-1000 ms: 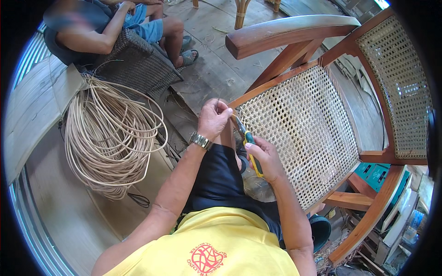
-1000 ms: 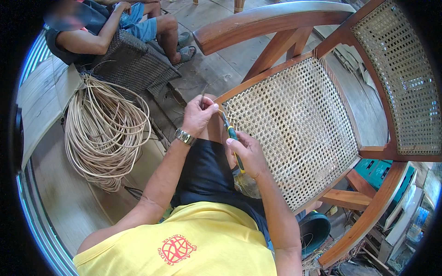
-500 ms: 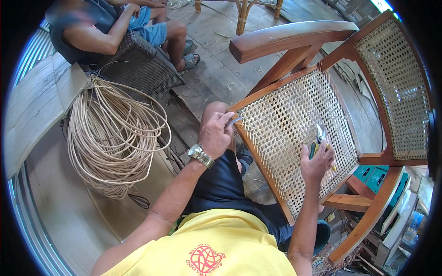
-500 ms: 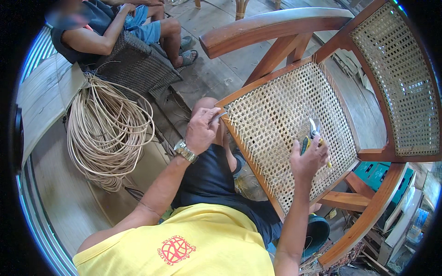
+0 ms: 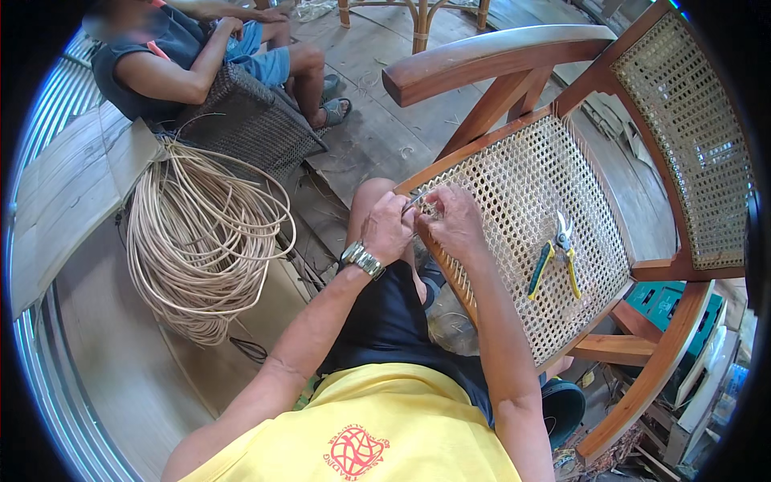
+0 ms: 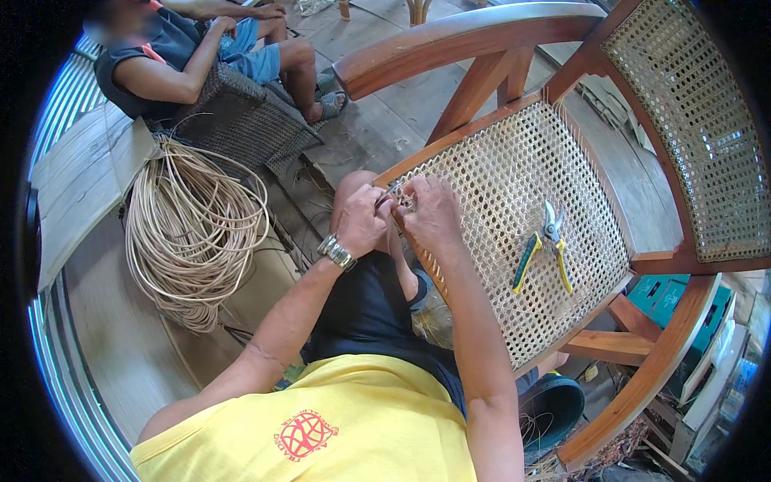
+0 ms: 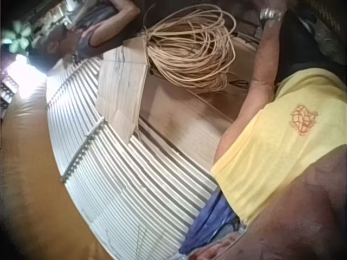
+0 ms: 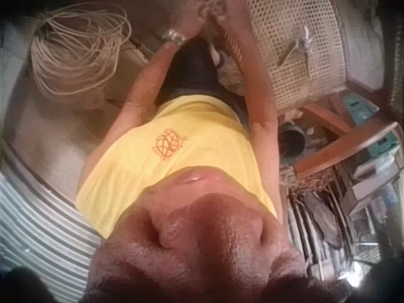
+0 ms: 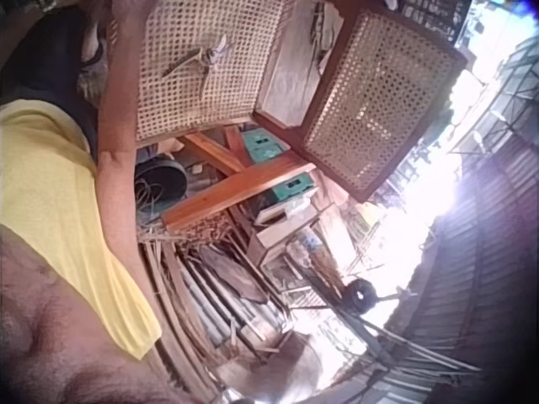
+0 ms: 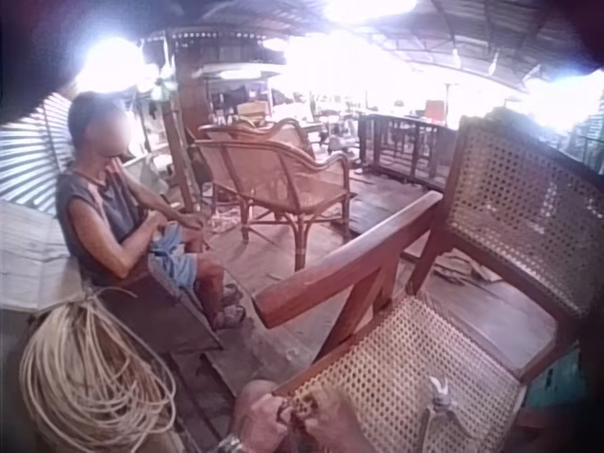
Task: Repairing a wicker chair by weaving and trimming the seat material.
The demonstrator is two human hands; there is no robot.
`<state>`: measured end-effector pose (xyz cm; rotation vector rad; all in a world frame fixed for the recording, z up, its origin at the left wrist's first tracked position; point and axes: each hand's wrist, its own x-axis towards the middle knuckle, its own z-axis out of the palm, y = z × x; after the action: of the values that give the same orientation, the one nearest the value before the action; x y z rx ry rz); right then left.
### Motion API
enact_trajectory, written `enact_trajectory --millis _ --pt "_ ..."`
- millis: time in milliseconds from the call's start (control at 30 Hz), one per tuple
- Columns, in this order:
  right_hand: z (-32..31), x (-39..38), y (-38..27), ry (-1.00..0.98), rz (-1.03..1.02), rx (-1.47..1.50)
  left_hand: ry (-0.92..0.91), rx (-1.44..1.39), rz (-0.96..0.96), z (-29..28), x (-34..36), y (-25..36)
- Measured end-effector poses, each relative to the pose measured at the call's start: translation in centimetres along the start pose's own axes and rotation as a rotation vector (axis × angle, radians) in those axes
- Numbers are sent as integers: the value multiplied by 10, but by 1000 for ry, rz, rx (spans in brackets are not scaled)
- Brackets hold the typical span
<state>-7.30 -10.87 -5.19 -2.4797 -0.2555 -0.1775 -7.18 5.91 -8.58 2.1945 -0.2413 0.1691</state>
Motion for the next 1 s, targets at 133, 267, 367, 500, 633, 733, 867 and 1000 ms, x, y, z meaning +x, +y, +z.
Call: enact_trajectory --millis 133,267,367,500,633,733,867,1000 --pt "-4 -4 4 -65 113 151 -43 146 -14 0 11 5" --pt "-4 3 3 -137 140 219 -195 4 -102 -9 18 3" --pt "-2 3 2 -124 69 60 -274 -216 -316 -7 18 -1" --pt "4 -10 2 13 -54 -34 -263 -424 -456 2 17 -2" --pt "13 -15 -1 151 -86 -34 -234 -371 -395 3 13 -2" --pt "18 -17 4 186 -45 3 -109 73 -158 4 9 3" --pt "20 -16 -2 244 -80 68 -157 -173 -227 5 7 -13" --pt "15 -14 -3 235 -103 -74 -172 -483 -301 7 4 -12"
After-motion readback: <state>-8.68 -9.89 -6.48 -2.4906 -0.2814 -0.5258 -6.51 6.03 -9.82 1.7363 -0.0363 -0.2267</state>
